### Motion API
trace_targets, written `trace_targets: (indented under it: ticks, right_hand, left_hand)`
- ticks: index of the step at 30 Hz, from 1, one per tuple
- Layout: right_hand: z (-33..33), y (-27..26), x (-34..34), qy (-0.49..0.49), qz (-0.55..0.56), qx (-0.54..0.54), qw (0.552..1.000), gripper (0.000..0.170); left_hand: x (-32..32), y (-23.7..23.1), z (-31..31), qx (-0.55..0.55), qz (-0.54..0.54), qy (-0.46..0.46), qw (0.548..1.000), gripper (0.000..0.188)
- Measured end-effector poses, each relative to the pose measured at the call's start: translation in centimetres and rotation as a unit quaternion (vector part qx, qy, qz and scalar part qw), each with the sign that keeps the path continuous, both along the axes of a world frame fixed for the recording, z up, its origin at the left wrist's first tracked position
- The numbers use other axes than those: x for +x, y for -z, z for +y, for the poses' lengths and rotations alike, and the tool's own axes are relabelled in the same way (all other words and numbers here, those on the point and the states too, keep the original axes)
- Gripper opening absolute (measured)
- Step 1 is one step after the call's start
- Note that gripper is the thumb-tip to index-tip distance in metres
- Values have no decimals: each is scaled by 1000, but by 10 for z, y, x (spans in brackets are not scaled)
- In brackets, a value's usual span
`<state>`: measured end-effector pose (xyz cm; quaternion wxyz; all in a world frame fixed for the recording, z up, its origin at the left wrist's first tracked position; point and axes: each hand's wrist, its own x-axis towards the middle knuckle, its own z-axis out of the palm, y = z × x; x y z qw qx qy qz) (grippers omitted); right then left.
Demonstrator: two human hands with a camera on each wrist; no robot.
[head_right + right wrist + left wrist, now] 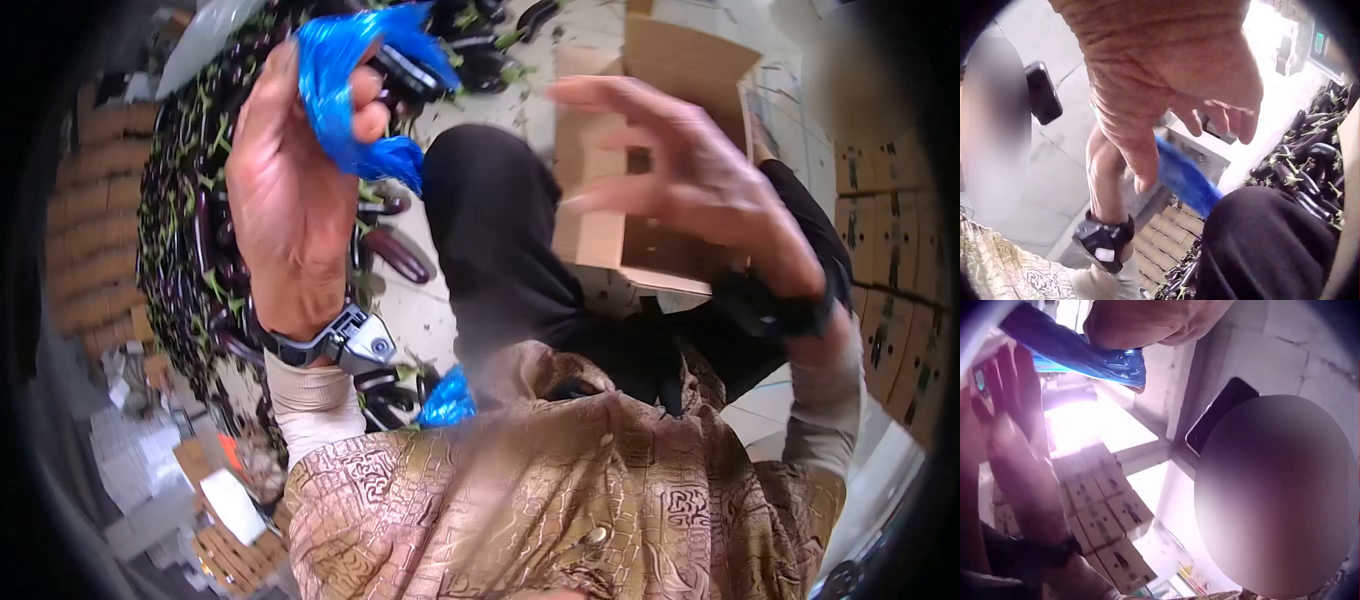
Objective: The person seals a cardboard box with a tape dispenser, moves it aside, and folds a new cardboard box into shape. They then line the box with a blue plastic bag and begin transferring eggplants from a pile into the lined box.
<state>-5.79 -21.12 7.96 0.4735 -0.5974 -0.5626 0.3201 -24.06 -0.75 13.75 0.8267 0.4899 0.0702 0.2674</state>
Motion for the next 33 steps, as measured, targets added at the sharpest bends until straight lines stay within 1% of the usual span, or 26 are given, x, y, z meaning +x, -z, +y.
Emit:
trace_targets:
  ticks: [1,2,3,5,7,9,10,11,12,13,14,15,16,17,18,19,20,21,23,24,25,27,28,30,32,33]
  right_hand:
    - [31,2,-27,37,-111,39,992,84]
    - [39,14,-33,59,-79,172,980,79]
    - [37,-9,-34,11,-26,55,998,59]
    - [28,-6,-45,-92,281,19,955,38]
    - [14,12,-59,-131,106,17,986,26]
    - [-17,6,-59,-155,79,-10,985,27]
    - [-36,7,-55,-155,140,-77,975,35]
    - [-56,31,-51,-159,65,44,984,29]
    - [-81,21,-40,-172,146,-132,965,37]
    - [-107,40,-37,-188,224,2,956,34]
    - [-135,27,-37,-136,324,-36,935,34]
    - [-160,5,-26,-95,360,-140,917,38]
    - [-189,5,-24,-46,410,-84,907,46]
    - [-217,0,-26,38,512,-49,857,43]
    - [-226,0,-29,91,542,27,835,38]
    - [-233,1,-32,144,566,103,805,34]
    - [-227,5,-34,173,529,139,819,29]
    - [-212,11,-34,200,491,174,830,27]
    - [-188,21,-36,209,529,160,807,31]
    - [-177,28,-35,175,580,172,777,32]
    - [-168,33,-31,140,626,186,744,34]
    - [-151,32,-24,188,646,175,719,36]
    - [-144,41,-16,167,643,204,719,35]
    - [-131,39,-8,200,635,209,716,33]
    - [-119,41,0,228,617,232,716,28]
    - [-116,46,7,228,616,234,717,28]
  left_hand:
    - [30,-31,-27,-54,-42,164,984,37]
    - [48,-43,-40,-48,-46,186,980,37]
    - [64,-54,-53,-3,-38,172,984,36]
    - [91,-69,-73,84,-25,138,987,33]
    - [113,-77,-82,170,-15,92,981,31]
    - [145,-67,-65,158,-12,96,983,28]
    - [166,-51,-47,156,-13,125,980,27]
    - [179,-37,-43,141,-49,98,984,23]
    - [192,-21,-39,125,-85,71,986,20]
    - [205,2,-19,157,-8,84,984,17]
    - [194,10,-27,222,84,98,967,14]
    - [195,34,-36,285,58,124,949,14]
    - [192,51,-46,328,146,153,921,17]
    - [193,74,-56,425,190,145,873,18]
    - [200,116,-61,511,149,98,841,18]
    - [196,125,-72,447,259,199,833,18]
    - [193,128,-85,443,330,204,808,18]
    - [196,142,-84,443,327,212,807,18]
    - [197,180,-71,630,160,124,750,18]
    - [195,164,-66,709,175,143,668,18]
    - [186,141,-75,744,199,89,631,19]
    - [186,130,-69,687,107,96,712,24]
    - [181,120,-75,688,103,101,711,24]
    - [159,87,-88,457,180,274,827,29]
    - [139,75,-106,191,226,367,882,32]
    - [132,74,-112,57,228,398,887,32]
